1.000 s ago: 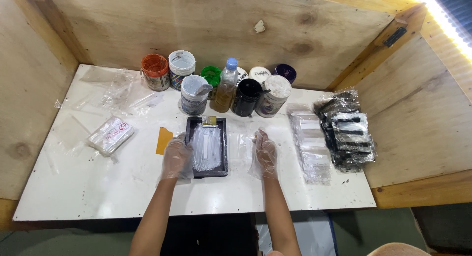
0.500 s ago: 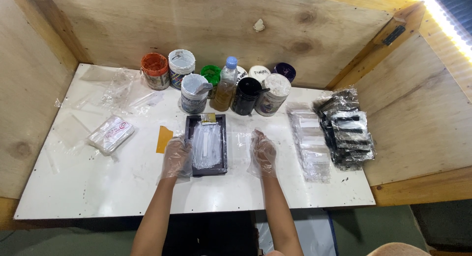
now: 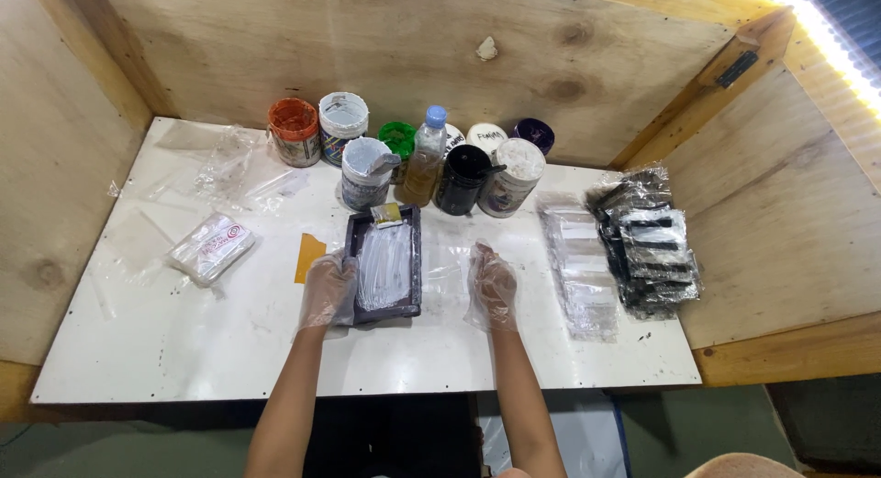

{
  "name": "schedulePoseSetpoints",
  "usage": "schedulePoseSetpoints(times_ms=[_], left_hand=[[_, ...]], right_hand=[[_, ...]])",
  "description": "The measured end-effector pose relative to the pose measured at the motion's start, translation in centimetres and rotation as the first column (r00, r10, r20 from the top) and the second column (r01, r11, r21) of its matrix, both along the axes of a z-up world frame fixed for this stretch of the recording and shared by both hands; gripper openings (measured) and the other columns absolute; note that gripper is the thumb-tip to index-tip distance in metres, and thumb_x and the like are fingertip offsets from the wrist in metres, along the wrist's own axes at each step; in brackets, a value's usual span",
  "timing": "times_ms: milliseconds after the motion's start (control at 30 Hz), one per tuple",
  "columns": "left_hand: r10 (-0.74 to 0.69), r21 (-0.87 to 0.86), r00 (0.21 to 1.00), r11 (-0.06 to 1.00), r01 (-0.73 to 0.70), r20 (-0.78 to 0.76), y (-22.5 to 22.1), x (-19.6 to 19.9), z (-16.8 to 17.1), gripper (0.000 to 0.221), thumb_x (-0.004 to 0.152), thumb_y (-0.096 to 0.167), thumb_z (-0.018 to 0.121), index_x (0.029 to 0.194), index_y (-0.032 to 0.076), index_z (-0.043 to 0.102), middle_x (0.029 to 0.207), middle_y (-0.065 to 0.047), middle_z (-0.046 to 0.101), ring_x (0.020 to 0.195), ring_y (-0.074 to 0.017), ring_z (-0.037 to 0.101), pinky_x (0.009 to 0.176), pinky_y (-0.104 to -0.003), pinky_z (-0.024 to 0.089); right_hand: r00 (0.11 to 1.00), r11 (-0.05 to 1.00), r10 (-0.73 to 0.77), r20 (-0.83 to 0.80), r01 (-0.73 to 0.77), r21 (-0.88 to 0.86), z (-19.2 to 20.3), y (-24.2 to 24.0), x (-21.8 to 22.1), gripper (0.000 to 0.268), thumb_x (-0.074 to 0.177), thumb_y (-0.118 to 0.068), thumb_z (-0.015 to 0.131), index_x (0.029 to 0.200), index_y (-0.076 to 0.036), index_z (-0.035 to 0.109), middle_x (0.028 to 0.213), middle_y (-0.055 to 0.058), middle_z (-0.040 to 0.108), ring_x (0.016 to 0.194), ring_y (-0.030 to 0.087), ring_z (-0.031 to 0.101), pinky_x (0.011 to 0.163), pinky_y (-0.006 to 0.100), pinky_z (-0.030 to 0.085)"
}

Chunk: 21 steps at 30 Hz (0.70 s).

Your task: A person wearing gloves uses a small brush to spread white ink evenly across a small rectangular screen plate at a workstation.

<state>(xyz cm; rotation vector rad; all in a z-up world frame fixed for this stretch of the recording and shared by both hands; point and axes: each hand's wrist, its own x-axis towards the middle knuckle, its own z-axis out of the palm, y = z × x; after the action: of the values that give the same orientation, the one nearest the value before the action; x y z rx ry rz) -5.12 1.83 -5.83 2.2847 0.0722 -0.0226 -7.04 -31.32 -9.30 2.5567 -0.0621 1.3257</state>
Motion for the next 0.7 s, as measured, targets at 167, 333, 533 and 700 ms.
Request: schedulePoseSetpoints(times_ms=[167, 333, 533, 700], left_hand=[[0.008, 0.059, 1.000, 0.998, -0.010, 0.020, 0.7, -1.7, 4.7, 0.042, 0.095, 0.033, 0.057, 0.128, 0.009, 0.071, 0.107, -0.025, 0.072, 0.108, -0.0442, 0.068, 0.096, -0.056, 0.055], [0.057, 0.048, 0.996, 0.997, -0.061, 0.075, 4.2, -3.4, 7.3, 0.044, 0.093, 0.027, 0.057, 0.127, 0.004, 0.071, 0.105, -0.029, 0.072, 0.106, -0.0483, 0.067, 0.094, -0.059, 0.053], [0.081, 0.297, 0.930, 0.934, -0.196, 0.358, 12.1, -0.9, -3.1, 0.033, 0.095, 0.030, 0.062, 0.104, 0.000, 0.074, 0.082, -0.026, 0.069, 0.087, -0.0452, 0.071, 0.080, -0.053, 0.058], [0.071, 0.290, 0.897, 0.933, -0.215, 0.436, 12.2, -2.2, -2.9, 0.033, 0.096, 0.030, 0.064, 0.104, 0.000, 0.075, 0.079, -0.025, 0.069, 0.086, -0.0454, 0.071, 0.074, -0.052, 0.059]], right_hand=[[0.978, 0.979, 0.093, -0.186, -0.056, 0.194, -15.7, -6.7, 5.0, 0.038, 0.101, -0.046, 0.056, 0.122, -0.018, 0.073, 0.072, 0.007, 0.061, 0.067, 0.024, 0.064, 0.063, 0.037, 0.055], [0.835, 0.384, 0.501, -0.225, 0.019, 0.923, 1.8, -2.9, -0.5, 0.034, 0.104, -0.031, 0.051, 0.134, -0.023, 0.065, 0.091, 0.009, 0.074, 0.085, 0.023, 0.073, 0.073, 0.032, 0.059], [0.819, 0.348, 0.481, -0.314, 0.150, 0.925, -2.5, -3.3, 2.5, 0.049, 0.097, -0.024, 0.066, 0.145, -0.017, 0.057, 0.119, 0.014, 0.072, 0.113, 0.032, 0.069, 0.094, 0.043, 0.058], [0.812, 0.391, 0.432, -0.393, 0.224, 0.893, 1.9, -2.5, 0.4, 0.046, 0.097, -0.023, 0.067, 0.143, -0.026, 0.058, 0.119, 0.007, 0.073, 0.113, 0.028, 0.069, 0.096, 0.044, 0.058]])
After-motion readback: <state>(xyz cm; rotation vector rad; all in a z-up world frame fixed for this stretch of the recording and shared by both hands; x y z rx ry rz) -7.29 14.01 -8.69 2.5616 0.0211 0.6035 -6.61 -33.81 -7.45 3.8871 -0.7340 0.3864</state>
